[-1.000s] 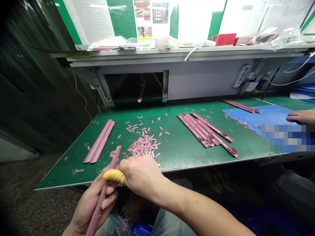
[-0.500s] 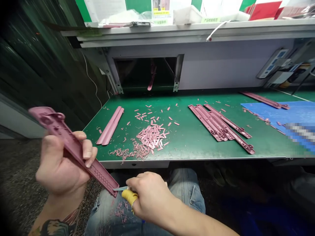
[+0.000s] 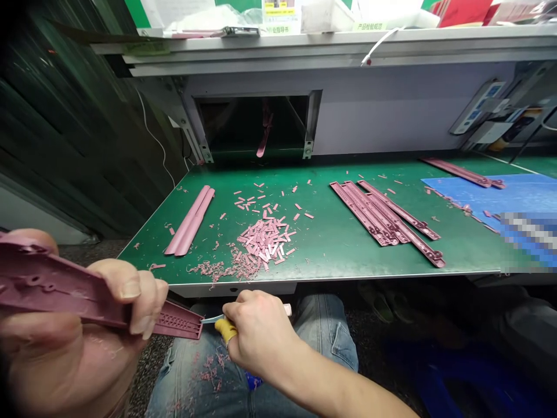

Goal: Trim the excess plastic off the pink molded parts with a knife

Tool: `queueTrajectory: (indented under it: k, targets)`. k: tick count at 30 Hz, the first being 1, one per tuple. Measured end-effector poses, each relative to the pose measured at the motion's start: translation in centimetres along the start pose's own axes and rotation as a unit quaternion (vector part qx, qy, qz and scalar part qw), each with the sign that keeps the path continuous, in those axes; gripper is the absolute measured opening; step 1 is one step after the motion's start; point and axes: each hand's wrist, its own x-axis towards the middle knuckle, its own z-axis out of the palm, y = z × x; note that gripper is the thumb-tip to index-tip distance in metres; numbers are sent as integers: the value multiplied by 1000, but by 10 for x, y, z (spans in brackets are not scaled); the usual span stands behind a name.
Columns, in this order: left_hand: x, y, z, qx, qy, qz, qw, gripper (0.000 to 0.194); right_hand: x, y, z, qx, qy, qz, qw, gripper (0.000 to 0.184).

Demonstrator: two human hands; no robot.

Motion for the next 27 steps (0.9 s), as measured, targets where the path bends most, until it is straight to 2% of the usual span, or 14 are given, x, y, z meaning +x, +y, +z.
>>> queueTrajectory:
  k: [2,4,6,8,11,14,16,17,19,21,23,25,27]
  targets:
    - [3,-2,-13,-36,-32,5,999,32,0,6,-2,72,3,-22,997,19]
    - [8,-4,-26,-75,-40,18,996,38,-1,12,-2,194,1,-22,981,22]
    - [16,-4,-32,-93,4,13,996,58,-4,14,1,326,6,16,945,26]
    - [25,-3,-32,-103,49,-4,993,64,-7,8,7,415,18,39,909,24]
    - [37,-4,-27,-160,64,-24,985,51,-7,-8,19,489,11,22,872,37]
    - [43,-8,-26,-232,66,-45,969,33,-1,-16,27,580,-24,60,812,27]
    - [44,-11,-27,-261,96,-51,959,31,1,-11,29,612,7,99,784,34]
    - [44,-13,-29,-265,116,-60,955,33,1,-6,30,613,50,121,779,35]
    - [46,-19,-32,-256,159,-80,950,37,1,4,32,586,156,164,778,35]
    - [50,-27,-35,-229,187,-92,951,35,-2,9,35,554,212,157,790,33]
    - [54,-39,-39,-190,205,-80,957,31,-4,7,38,529,187,73,824,35]
    - [56,-52,-42,-132,217,-63,965,27,-4,1,38,492,123,-11,862,44]
    - [51,-61,-45,-47,223,-29,973,24,-1,-4,31,454,73,-14,888,40]
